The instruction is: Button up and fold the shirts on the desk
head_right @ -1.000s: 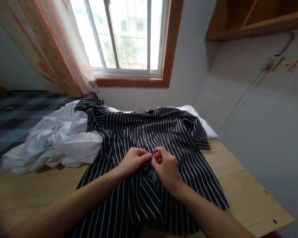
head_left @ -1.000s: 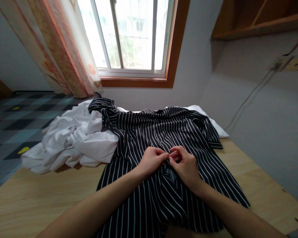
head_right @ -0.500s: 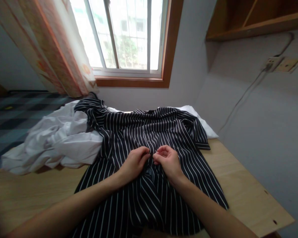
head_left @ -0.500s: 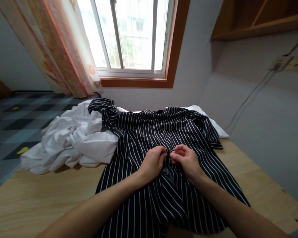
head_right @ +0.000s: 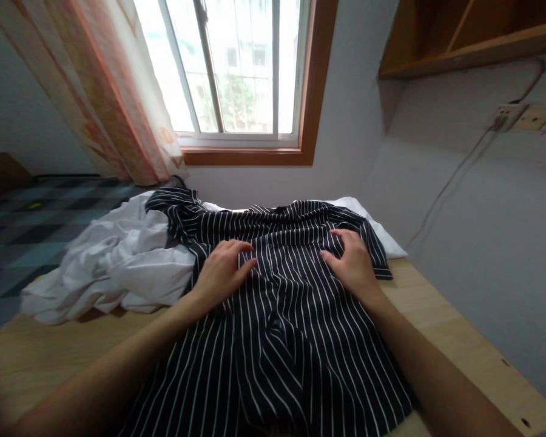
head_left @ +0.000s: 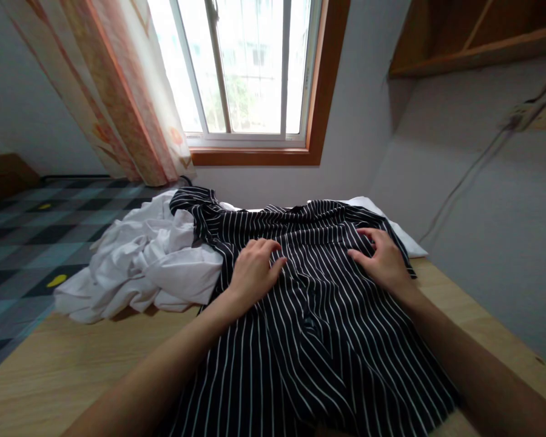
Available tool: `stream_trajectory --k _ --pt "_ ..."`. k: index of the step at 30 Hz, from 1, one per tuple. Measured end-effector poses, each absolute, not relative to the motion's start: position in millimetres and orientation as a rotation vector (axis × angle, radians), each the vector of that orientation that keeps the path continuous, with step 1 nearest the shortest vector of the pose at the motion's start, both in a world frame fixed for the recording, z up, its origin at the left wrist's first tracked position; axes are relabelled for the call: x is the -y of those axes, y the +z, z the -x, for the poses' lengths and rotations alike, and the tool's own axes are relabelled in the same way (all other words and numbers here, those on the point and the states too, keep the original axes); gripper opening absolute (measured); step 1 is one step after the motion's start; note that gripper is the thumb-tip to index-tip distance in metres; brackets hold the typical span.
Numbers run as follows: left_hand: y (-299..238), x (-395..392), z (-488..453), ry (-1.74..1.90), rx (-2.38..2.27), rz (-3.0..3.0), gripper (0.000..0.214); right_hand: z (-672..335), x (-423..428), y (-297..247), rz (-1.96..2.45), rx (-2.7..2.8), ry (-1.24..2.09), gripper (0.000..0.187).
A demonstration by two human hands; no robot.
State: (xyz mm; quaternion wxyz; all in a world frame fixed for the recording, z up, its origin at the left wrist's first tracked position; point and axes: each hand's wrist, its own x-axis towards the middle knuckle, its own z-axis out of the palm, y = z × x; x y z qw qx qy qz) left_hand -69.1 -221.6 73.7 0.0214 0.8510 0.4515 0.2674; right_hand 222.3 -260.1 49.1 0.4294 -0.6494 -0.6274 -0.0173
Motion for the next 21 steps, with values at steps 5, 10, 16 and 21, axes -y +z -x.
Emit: stream_trajectory --k 5,10,16,21 --pt "129.9 177.4 112.3 0.633 -2.049 -2.823 0.045 -288.0 200.8 45.4 1.902 1.629 -0.187 0.080" --pt "135.3 149.7 137.6 -0.042 -2.204 -2.757 0.039 -290.0 174.1 22.1 2.164 1.853 -0.069 0.055" --pt "128.2 137.9 157.1 -0.206 -2.069 -2.876 0.028 -288.3 163.6 34.9 2.113 1.645 -0.125 0.022" --pt "168.2 125.2 172.2 0.119 -2.168 -3.049 0.027 -298.0 148.5 75.4 1.987 1.359 -0.236 0.024"
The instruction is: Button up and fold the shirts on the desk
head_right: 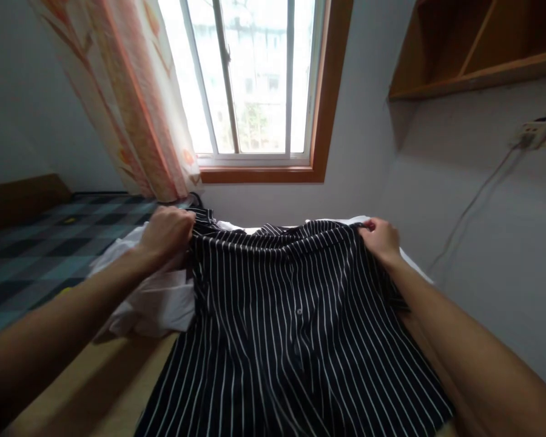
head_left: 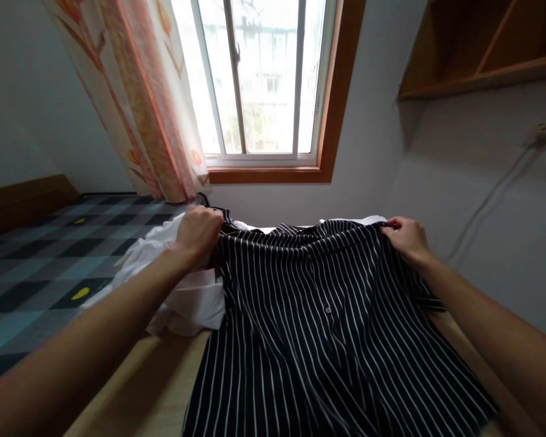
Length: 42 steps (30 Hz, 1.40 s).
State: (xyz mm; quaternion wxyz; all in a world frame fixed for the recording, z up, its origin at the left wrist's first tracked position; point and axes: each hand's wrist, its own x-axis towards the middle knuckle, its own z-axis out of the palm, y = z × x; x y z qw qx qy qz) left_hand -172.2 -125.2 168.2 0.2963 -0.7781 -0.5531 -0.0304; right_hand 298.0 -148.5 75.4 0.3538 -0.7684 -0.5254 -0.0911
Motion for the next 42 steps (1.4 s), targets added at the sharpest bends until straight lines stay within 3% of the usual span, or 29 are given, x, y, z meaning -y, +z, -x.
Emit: stream_trajectory --k 6,12,14,17,22,26,29,31,34,36,42 --pt "203.9 98.9 197.6 -0.341 1.527 1.914 0.031 -286.1 128.7 95.7 1.879 1.204 -0.401 0.025" --pt "183.1 96.6 184.5 -0.259 1.711 1.977 0.035 -257.5 124.1 78.2 1.895 1.397 -0.149 0.045" --pt "169.6 118.8 164.5 -0.329 1.644 2.023 0.033 -239.2 140.1 67.6 1.807 1.548 -0.107 0.053" --pt "140.9 177.0 129.3 -0.438 1.304 2.374 0.030 -203.5 185.6 49.7 1.597 1.783 -0.031 0.043" --pt "73.3 272.3 91.3 -0.370 0.817 3.058 0.057 -153.6 279.8 22.8 1.451 2.052 0.191 0.033" --pt "38.6 289.7 91.1 -0.337 0.873 3.087 0.022 -146.5 328.5 12.1 1.417 2.218 0.198 0.060" --pt "39.4 282.4 100.6 -0.526 0.961 3.090 0.020 -151.7 344.5 8.9 1.183 2.491 0.203 0.086" --pt "49.3 277.0 108.9 -0.731 1.081 3.131 0.022 -153.2 348.1 7.1 1.107 2.533 0.155 0.076" --pt "67.6 273.4 121.4 -0.981 1.276 3.208 0.025 -150.5 348.1 4.9 1.167 2.373 0.034 0.034" --pt "76.8 274.3 127.7 -1.005 1.294 3.276 0.026 -148.5 347.0 4.9 1.166 2.301 -0.001 0.024" --pt "81.6 284.7 130.4 -0.405 0.989 3.400 0.018 -159.7 346.2 22.7 1.326 1.842 0.230 0.013"
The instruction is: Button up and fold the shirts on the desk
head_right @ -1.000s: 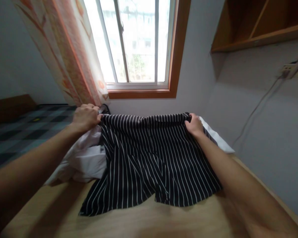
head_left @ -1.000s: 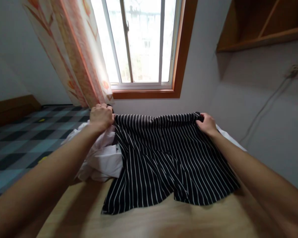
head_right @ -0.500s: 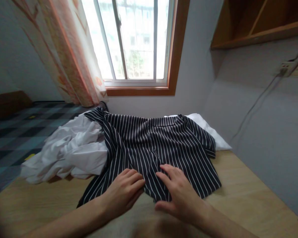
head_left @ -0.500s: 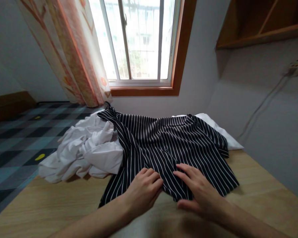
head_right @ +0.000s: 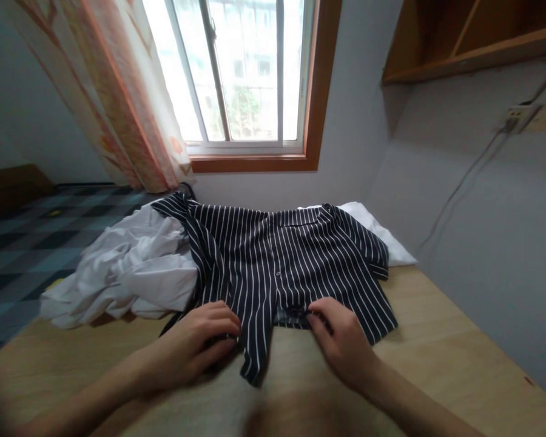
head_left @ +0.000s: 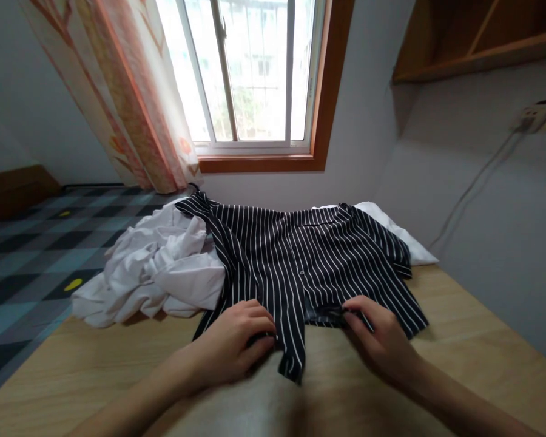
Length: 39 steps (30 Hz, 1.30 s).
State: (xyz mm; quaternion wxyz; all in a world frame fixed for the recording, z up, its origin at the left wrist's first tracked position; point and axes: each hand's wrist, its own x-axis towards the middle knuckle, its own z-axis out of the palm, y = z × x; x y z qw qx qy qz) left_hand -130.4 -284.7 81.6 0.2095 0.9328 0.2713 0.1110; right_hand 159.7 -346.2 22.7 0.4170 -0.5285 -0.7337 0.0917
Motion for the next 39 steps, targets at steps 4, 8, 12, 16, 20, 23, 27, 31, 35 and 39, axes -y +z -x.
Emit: stream_trajectory --k 4,8,12,16,20,23,27,31,35,39 --pt "75.9 298.4 117.8 0.270 -0.717 -2.851 0.052 -168.6 341.3 39.0 1.441 1.455 0.243 0.018" --pt "59.4 307.2 97.9 0.262 -0.469 -2.993 0.031 -168.5 331.9 40.4 1.465 1.428 0.264 0.022" --pt "52.6 289.5 85.3 0.499 -0.625 -3.012 0.016 -173.1 325.1 38.2 1.467 1.616 0.336 0.030" --pt "74.6 267.9 80.4 1.138 -1.131 -2.383 0.020 -179.9 325.2 45.9 1.399 1.746 0.360 0.034" --pt "83.1 278.4 81.4 1.136 -1.082 -2.208 0.028 -177.9 336.0 50.1 1.367 1.469 0.159 0.016" --pt "72.1 296.6 88.1 0.609 -0.572 -2.562 0.024 -174.1 349.8 45.5 1.293 1.761 0.266 0.012" --pt "68.3 303.5 98.3 0.164 -0.316 -2.683 0.031 -175.3 364.2 42.7 1.137 2.388 0.576 0.014" --pt "80.4 287.4 93.4 0.316 -0.686 -2.638 0.024 -176.5 357.3 52.6 1.234 2.355 0.623 0.022" --pt "74.5 269.2 71.8 0.246 -0.996 -2.669 0.022 -157.3 334.6 54.3 1.536 2.090 0.411 0.020" --pt "49.3 260.1 54.0 0.162 -1.099 -2.726 0.017 -126.7 321.8 38.8 1.792 2.142 0.209 0.026"
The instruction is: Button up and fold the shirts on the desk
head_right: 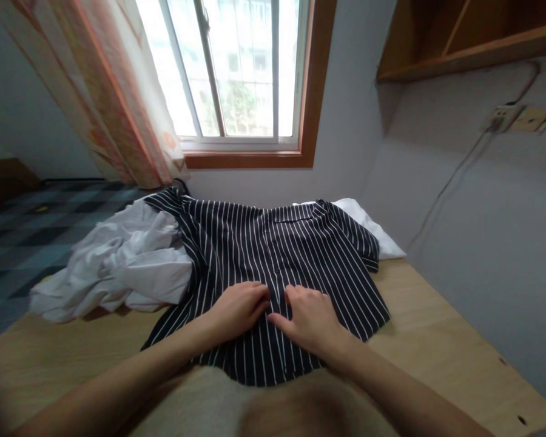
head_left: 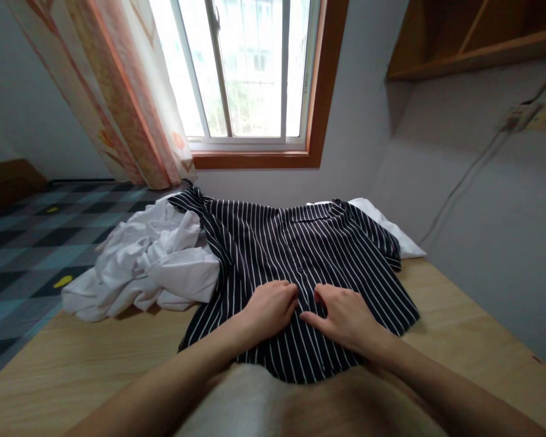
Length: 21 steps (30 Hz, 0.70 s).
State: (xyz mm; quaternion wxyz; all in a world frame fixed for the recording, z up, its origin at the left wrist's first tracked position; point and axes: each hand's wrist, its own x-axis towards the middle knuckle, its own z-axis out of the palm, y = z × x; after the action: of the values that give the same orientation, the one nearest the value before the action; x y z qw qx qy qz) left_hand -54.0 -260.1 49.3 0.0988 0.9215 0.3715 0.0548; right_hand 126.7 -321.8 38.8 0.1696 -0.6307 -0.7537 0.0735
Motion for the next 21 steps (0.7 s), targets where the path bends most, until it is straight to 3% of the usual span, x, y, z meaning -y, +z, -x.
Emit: stream_trajectory --k 6,13,21 --pt "30.0 258.7 53.5 0.308 -1.173 -2.682 0.024 -120.5 318.5 24.1 1.879 2.082 0.185 0.006" --pt "39.7 258.9 51.9 0.223 -1.191 -2.629 0.019 -152.6 309.4 20.1 1.679 1.741 0.662 0.015" --pt "47.0 267.5 28.1 0.099 -1.010 -2.707 0.021 -144.0 315.8 20.0 1.621 1.749 0.707 0.004"
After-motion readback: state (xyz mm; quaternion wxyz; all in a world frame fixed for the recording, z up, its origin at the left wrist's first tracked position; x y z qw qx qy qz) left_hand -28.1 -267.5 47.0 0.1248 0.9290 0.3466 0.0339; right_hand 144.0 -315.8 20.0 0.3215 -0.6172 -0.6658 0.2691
